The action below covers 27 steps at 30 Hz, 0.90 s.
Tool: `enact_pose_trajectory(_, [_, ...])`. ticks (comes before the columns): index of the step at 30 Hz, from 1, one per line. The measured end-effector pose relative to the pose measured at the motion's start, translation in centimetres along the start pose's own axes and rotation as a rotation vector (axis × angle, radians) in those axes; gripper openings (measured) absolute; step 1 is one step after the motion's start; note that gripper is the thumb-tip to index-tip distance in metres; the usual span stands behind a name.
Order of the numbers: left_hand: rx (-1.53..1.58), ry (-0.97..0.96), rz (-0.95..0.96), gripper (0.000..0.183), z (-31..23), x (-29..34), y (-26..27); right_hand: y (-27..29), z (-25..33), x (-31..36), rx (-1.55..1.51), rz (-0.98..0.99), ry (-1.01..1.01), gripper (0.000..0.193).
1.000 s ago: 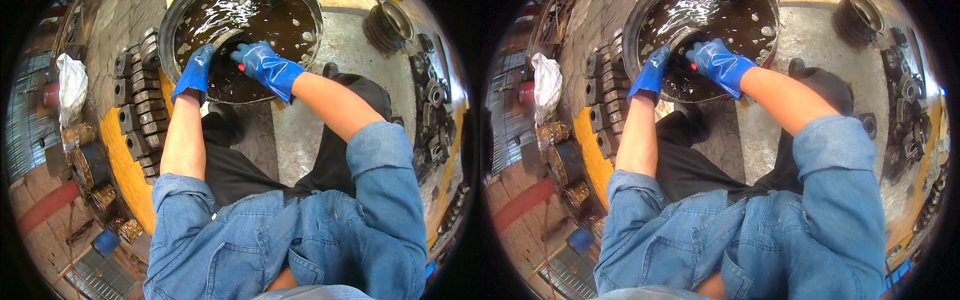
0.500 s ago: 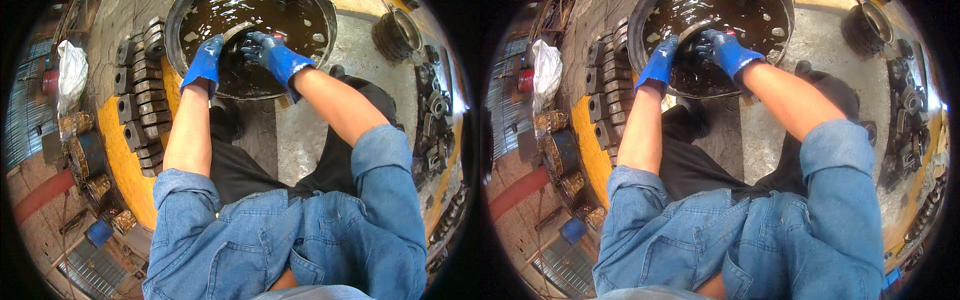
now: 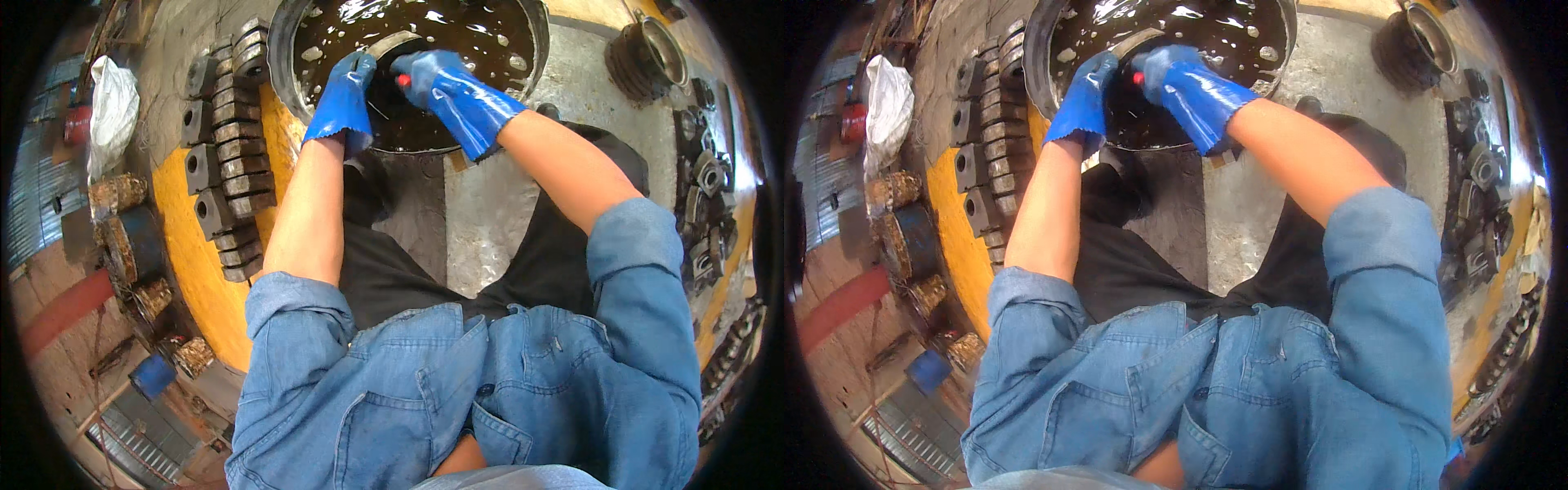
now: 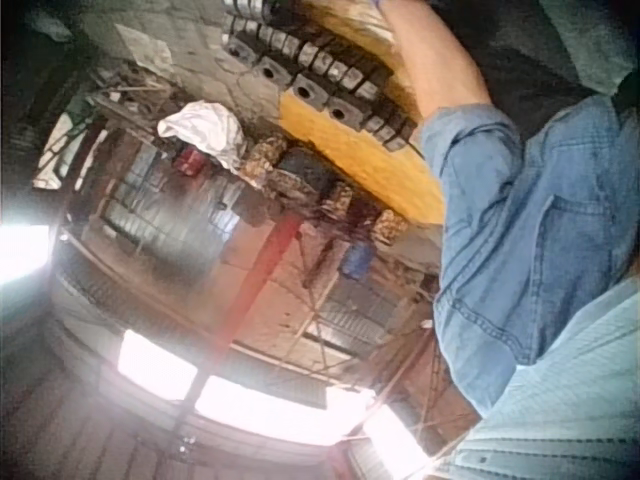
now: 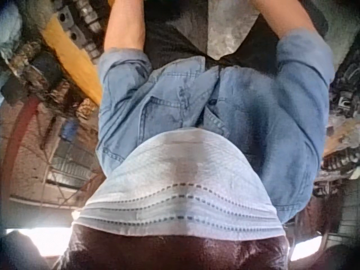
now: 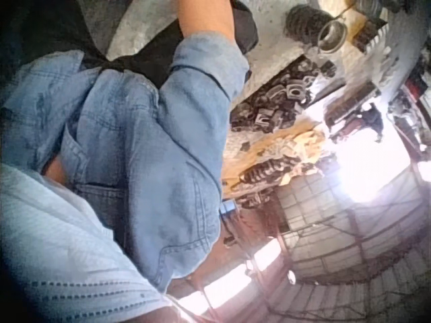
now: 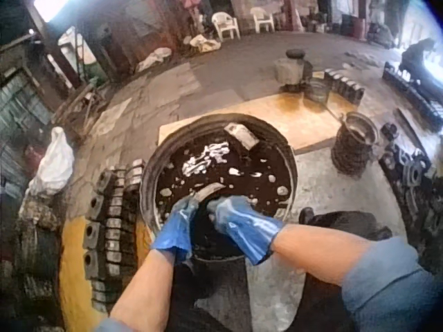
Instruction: The person cleans various metal components by scrubbing them with a brush inside a large tub of dark liquid. The person removes individual metal parts from the tub, brushes their surfaces, and places them onto a nearby metal work surface.
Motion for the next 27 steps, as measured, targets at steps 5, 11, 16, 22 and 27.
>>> enact_pose_trajectory(5, [-0.054, -0.084, -0.035, 0.05, -1.4, 0.8, 0.1, 0.7, -2.6, -0.5, -0.111, -0.159, -0.2, 0.028])
enact_pose_trajectory(11, [-0.066, -0.041, -0.088, 0.049, -3.1, 2.3, -0.1, -1.8, -4.6, -0.3, -0.523, 0.018, -0.125, 0.024])
enact_pose_trajectory(16, [0.101, 0.039, -0.042, 0.049, -1.8, 1.5, -1.0, -4.6, -7.2, -2.6, -0.803, 0.004, 0.049, 0.03])
enact_pose_trajectory(22, [0.018, 0.033, -0.043, 0.051, -1.3, 1.4, 0.1, 0.1, -2.7, -0.9, -0.194, -0.113, -0.201, 0.028])
enact_pose_trajectory(27, [0.085, -0.032, 0.036, 0.05, -2.3, 2.1, -0.6, 1.8, -0.9, -0.2, -0.039, -0.099, -0.174, 0.029])
Point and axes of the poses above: each hand's wrist, its own x-axis away from the middle knuckle, its own y-axis out of the back of the hand, z = x × y, the point moved 9 cm from there along -x, towards the middle knuckle, and after that the axes turned 4 degrees about -y, right-handed, at the moved point
